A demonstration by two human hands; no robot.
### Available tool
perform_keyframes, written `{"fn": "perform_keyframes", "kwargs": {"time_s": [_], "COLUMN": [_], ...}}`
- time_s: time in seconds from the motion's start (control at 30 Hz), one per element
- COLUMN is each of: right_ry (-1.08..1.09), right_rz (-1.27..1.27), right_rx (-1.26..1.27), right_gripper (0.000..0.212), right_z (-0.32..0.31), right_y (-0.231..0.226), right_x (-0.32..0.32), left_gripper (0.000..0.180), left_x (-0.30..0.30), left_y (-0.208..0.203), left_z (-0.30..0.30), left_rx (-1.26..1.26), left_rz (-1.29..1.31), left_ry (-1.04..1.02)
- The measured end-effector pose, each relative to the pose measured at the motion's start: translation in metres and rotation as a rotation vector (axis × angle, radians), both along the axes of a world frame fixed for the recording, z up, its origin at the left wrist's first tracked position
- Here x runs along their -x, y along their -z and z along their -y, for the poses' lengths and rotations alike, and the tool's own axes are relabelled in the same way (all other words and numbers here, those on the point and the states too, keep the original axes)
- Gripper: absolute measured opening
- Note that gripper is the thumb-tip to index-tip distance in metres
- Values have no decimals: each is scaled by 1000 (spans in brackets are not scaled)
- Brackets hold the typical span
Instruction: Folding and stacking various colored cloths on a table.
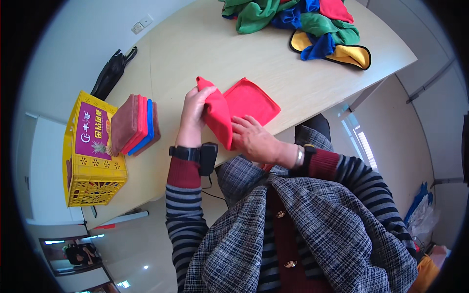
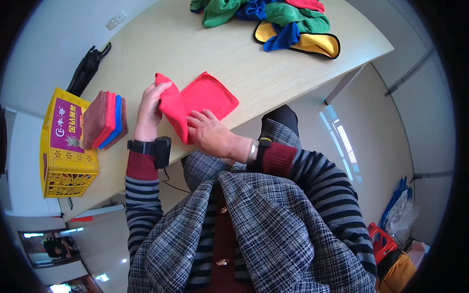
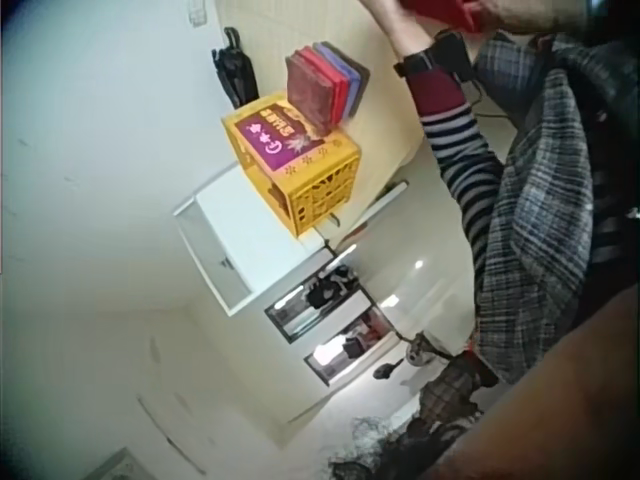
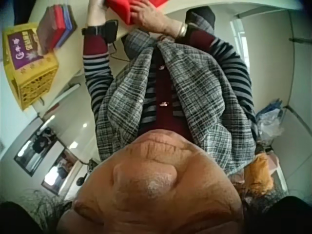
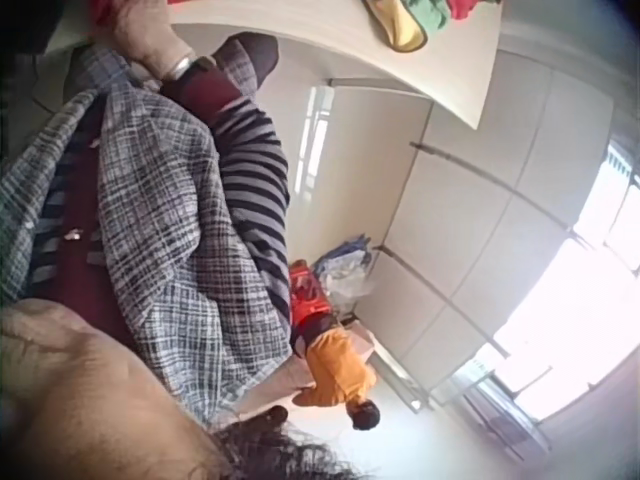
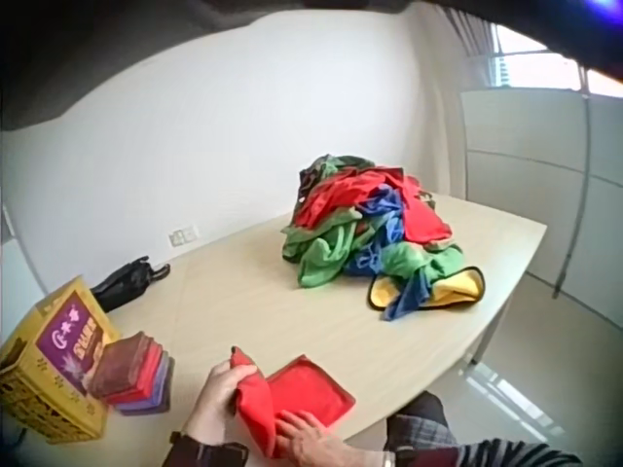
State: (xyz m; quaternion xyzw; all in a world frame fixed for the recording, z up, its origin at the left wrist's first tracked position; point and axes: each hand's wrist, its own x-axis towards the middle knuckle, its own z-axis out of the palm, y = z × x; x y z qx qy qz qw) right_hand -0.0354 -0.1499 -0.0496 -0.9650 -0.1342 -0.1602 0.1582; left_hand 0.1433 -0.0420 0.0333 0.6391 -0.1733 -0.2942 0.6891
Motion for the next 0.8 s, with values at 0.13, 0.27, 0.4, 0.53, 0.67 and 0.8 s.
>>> {"fn": "perform_keyframes", "kwargs": {"time_s": [0.13,0.27,0.4,0.53,0.67,0.8], "right_ry": [-61,-20,-8,-34,9,32], "right_rz": [-44,-21,-95,-54,-189,-82], "right_rx": [54,200,203,221,227,212], "right_gripper": [58,55,52,50,48,47], "right_z": [5,5,7,3,7,2], "right_y": [-2,2,-1,4,1,5], "right_x": [29,39,38,35,38,41], "left_gripper": [17,18,20,24,29,32], "left_x": [7,20,21,1,34,50], "left_y": [7,19,41,71,44,29], "left_z": [49,81,103,101,109,86], "left_rx": [-224,-378,-444,-496,-516,-411], "left_rz": [64,116,209,500,365,346], "left_ry": [14,35,71,70,157,229]}}
